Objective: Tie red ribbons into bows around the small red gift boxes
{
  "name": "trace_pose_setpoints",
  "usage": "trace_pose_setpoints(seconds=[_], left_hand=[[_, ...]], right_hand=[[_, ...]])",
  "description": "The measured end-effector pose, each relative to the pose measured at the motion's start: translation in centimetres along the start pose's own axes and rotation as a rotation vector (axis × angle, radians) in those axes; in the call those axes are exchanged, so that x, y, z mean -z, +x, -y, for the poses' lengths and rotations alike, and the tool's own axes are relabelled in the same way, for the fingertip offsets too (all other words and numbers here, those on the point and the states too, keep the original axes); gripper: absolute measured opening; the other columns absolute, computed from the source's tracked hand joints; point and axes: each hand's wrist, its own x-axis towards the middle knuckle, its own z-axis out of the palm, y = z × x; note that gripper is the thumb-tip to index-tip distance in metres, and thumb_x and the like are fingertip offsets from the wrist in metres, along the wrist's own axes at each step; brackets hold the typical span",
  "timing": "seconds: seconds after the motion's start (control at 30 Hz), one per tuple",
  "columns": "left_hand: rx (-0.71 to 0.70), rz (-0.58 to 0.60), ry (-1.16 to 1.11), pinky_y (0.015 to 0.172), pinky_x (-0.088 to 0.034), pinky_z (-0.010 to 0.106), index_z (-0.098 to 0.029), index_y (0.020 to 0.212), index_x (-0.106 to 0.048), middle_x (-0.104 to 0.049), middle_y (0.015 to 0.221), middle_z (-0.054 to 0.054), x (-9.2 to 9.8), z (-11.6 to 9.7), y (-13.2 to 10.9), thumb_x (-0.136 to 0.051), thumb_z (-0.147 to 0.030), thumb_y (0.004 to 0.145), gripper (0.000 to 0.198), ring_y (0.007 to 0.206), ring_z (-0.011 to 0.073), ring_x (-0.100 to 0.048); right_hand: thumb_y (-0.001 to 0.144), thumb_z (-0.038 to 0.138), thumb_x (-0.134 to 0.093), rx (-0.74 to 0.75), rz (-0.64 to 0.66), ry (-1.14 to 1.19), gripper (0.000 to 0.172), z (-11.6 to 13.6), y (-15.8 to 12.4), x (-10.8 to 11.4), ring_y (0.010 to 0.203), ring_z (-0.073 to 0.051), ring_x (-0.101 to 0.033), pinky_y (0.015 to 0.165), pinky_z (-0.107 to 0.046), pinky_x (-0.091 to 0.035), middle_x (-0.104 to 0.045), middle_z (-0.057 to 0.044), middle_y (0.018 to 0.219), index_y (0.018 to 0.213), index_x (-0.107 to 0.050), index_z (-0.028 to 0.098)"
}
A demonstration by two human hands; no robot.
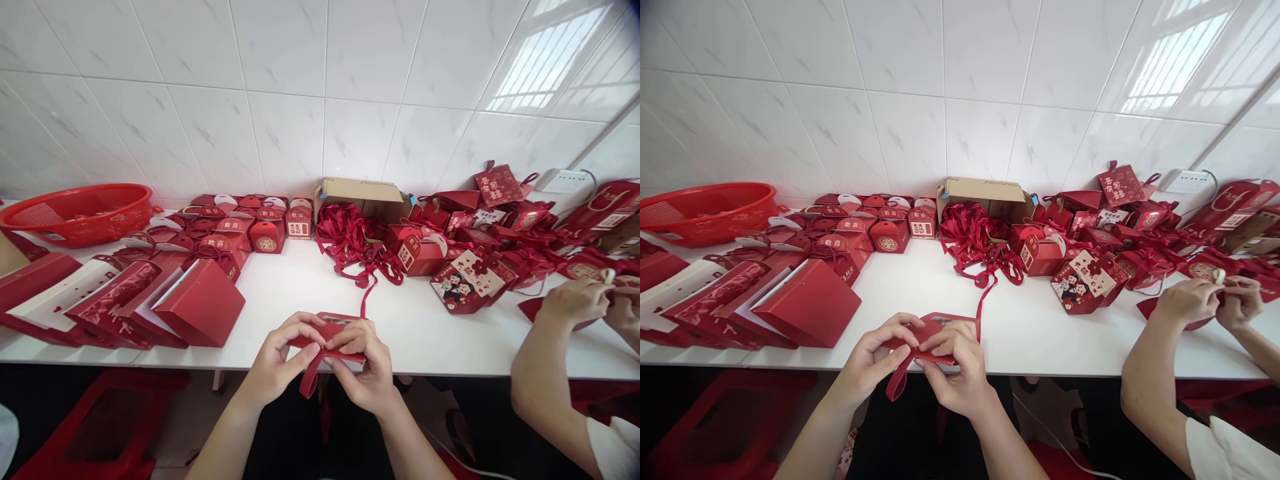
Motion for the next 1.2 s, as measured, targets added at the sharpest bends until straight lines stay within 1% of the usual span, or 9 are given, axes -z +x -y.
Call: trace_pose_setpoints(seconds=[0.2, 0.37, 0.47, 0.57, 0.7, 0.8, 0.9, 1.03, 1.2], left_hand=[[-0.014, 0.031, -0.1, 0.098, -0.043, 0.042, -0.02, 0.084, -0.072, -0.063, 0.108, 0.012, 0.3, 0.6, -0.4, -0.059, -0.037, 0.085, 0.021, 0.108, 0.0276, -0.058], [0.002, 0.097, -0.178, 0.106, -0.034, 0.048, -0.021, 0.085, -0.074, -0.065, 0.111, 0.013, 0.8, 1.1, -0.5, -0.048, -0.036, 0.089, 0.03, 0.118, 0.0299, -0.052], [-0.033, 0.195, -0.16, 0.107, -0.033, 0.051, -0.022, 0.089, -0.075, -0.063, 0.116, 0.014, 1.3, 1.0, -0.4, -0.054, -0.04, 0.084, 0.028, 0.123, 0.0332, -0.048], [-0.082, 0.238, -0.065, 0.101, -0.04, 0.05, -0.024, 0.091, -0.074, -0.064, 0.114, 0.013, 1.5, 1.0, -0.2, -0.065, -0.031, 0.078, 0.017, 0.116, 0.0314, -0.053], [-0.194, 0.167, 0.051, 0.084, -0.052, 0.04, -0.026, 0.08, -0.075, -0.067, 0.098, 0.01, 1.3, 1.5, -0.2, -0.074, -0.02, 0.073, 0.01, 0.093, 0.0237, -0.062], [-0.298, 0.071, 0.154, 0.077, -0.053, 0.035, -0.027, 0.079, -0.075, -0.066, 0.092, 0.008, 1.2, 1.6, -0.4, -0.074, -0.021, 0.074, 0.008, 0.087, 0.0209, -0.061], [-0.413, -0.002, 0.317, 0.079, -0.051, 0.035, -0.028, 0.082, -0.075, -0.064, 0.093, 0.007, 1.1, 1.1, -0.7, -0.068, -0.022, 0.079, 0.009, 0.089, 0.0199, -0.058], [-0.521, -0.023, 0.519, 0.081, -0.047, 0.036, -0.029, 0.086, -0.073, -0.06, 0.096, 0.005, 1.2, 0.0, -0.9, -0.063, -0.02, 0.084, 0.014, 0.091, 0.019, -0.053], [-0.553, -0.06, 0.728, 0.082, -0.041, 0.038, -0.028, 0.088, -0.071, -0.057, 0.098, 0.004, 1.2, -0.8, -1.1, -0.063, -0.015, 0.083, 0.016, 0.092, 0.0203, -0.05]], right_hand=[[0.077, 0.011, -0.066, 0.026, 0.023, 0.031, 0.023, 0.1, -0.1, 0.0, 0.071, -0.019, -0.062, 0.069, -0.04, -0.045, -0.071, -0.001, 0.081, 0.083, -0.047, 0.024], [0.078, 0.01, -0.066, 0.076, 0.057, -0.017, 0.024, 0.1, -0.5, 0.2, 0.066, -0.017, -0.06, 0.069, -0.04, -0.041, -0.071, 0.0, 0.08, 0.082, -0.046, 0.024], [0.078, 0.01, -0.065, 0.088, 0.077, -0.035, 0.024, 0.0, -0.5, 0.2, 0.066, -0.017, -0.059, 0.069, -0.04, -0.04, -0.071, 0.001, 0.079, 0.081, -0.046, 0.024], [0.078, 0.009, -0.064, 0.097, 0.066, -0.021, 0.024, 0.2, -0.6, 0.1, 0.066, -0.017, -0.059, 0.069, -0.04, -0.041, -0.071, 0.001, 0.079, 0.081, -0.045, 0.024], [0.077, 0.009, -0.065, 0.062, -0.004, 0.071, 0.025, 0.8, -0.6, -0.4, 0.065, -0.017, -0.058, 0.066, -0.038, -0.043, -0.07, 0.0, 0.077, 0.08, -0.045, 0.024], [0.077, 0.011, -0.067, 0.002, -0.019, 0.145, 0.024, 1.0, -0.5, -0.3, 0.067, -0.017, -0.058, 0.067, -0.037, -0.045, -0.069, 0.0, 0.076, 0.079, -0.046, 0.023], [0.078, 0.015, -0.069, -0.05, 0.082, 0.128, 0.022, 1.2, -0.1, 0.6, 0.073, -0.018, -0.058, 0.069, -0.037, -0.048, -0.065, -0.002, 0.08, 0.091, -0.054, 0.023], [0.082, 0.011, -0.062, 0.009, 0.273, -0.035, 0.043, 1.5, 0.4, 1.8, 0.086, -0.019, -0.057, 0.082, -0.042, -0.048, -0.061, -0.007, 0.093, 0.122, -0.055, 0.023], [0.083, 0.0, -0.055, 0.078, 0.272, -0.118, 0.042, 1.5, 0.3, 1.7, 0.094, -0.02, -0.057, 0.088, -0.044, -0.046, -0.06, -0.007, 0.096, 0.116, -0.06, 0.025]])
